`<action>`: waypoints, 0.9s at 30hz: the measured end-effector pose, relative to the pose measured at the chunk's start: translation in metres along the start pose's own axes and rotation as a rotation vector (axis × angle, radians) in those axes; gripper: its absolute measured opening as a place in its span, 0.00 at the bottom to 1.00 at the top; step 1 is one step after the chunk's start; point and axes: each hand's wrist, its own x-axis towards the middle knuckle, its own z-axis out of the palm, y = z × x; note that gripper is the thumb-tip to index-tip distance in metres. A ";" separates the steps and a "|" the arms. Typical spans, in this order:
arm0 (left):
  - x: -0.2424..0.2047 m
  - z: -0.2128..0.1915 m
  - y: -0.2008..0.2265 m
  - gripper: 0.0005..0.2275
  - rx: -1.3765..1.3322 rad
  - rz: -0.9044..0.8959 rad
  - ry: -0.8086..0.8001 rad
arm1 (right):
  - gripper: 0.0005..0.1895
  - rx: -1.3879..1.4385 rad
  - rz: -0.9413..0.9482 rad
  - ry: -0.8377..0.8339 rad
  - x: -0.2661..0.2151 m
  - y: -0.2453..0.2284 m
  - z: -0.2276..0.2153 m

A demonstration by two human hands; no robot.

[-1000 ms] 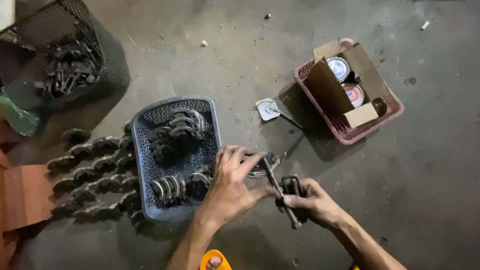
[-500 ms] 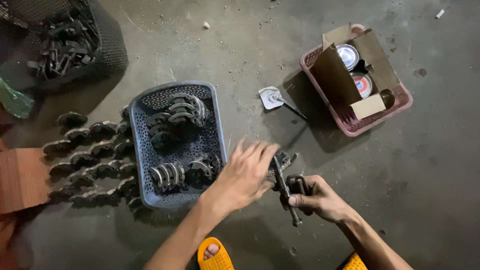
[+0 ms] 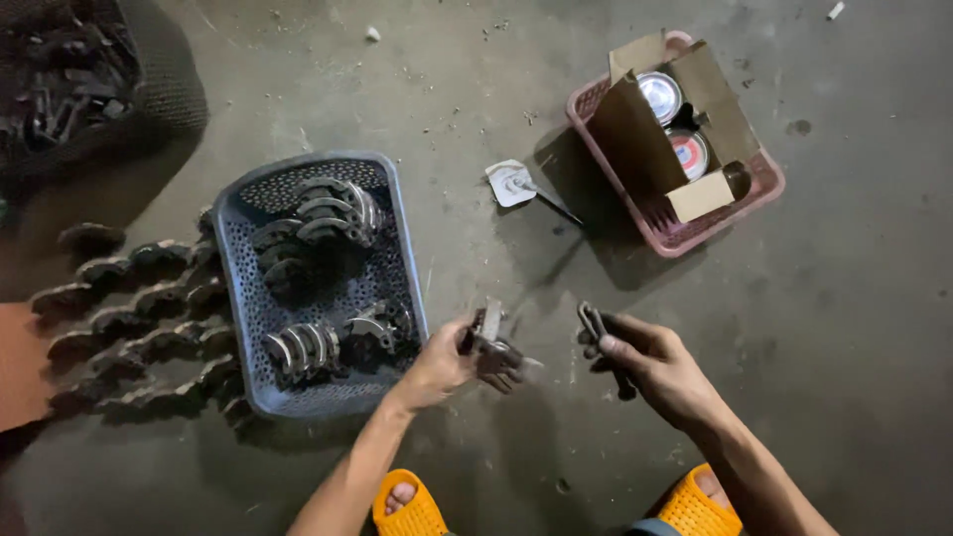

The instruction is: The person scoops a white substance from a small container using a metal tool and applies it to curved metal pieces. They then pick up a metal rod from a basket and use a hammer to tap it, before returning to apply more of the substance to the metal pieces.

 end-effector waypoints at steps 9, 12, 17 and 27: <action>0.011 0.038 0.016 0.15 -0.729 -0.045 -0.016 | 0.19 -0.338 -0.187 -0.210 0.040 0.043 -0.020; 0.015 0.046 0.038 0.13 -0.519 -0.042 -0.045 | 0.15 -0.538 -0.320 -0.275 0.023 0.012 -0.015; 0.027 0.045 0.029 0.15 -0.376 0.069 -0.039 | 0.26 -0.621 -0.383 -0.348 0.015 -0.002 -0.016; 0.044 0.046 -0.047 0.19 0.029 0.044 0.184 | 0.07 -0.960 -0.381 -0.360 0.018 -0.003 -0.016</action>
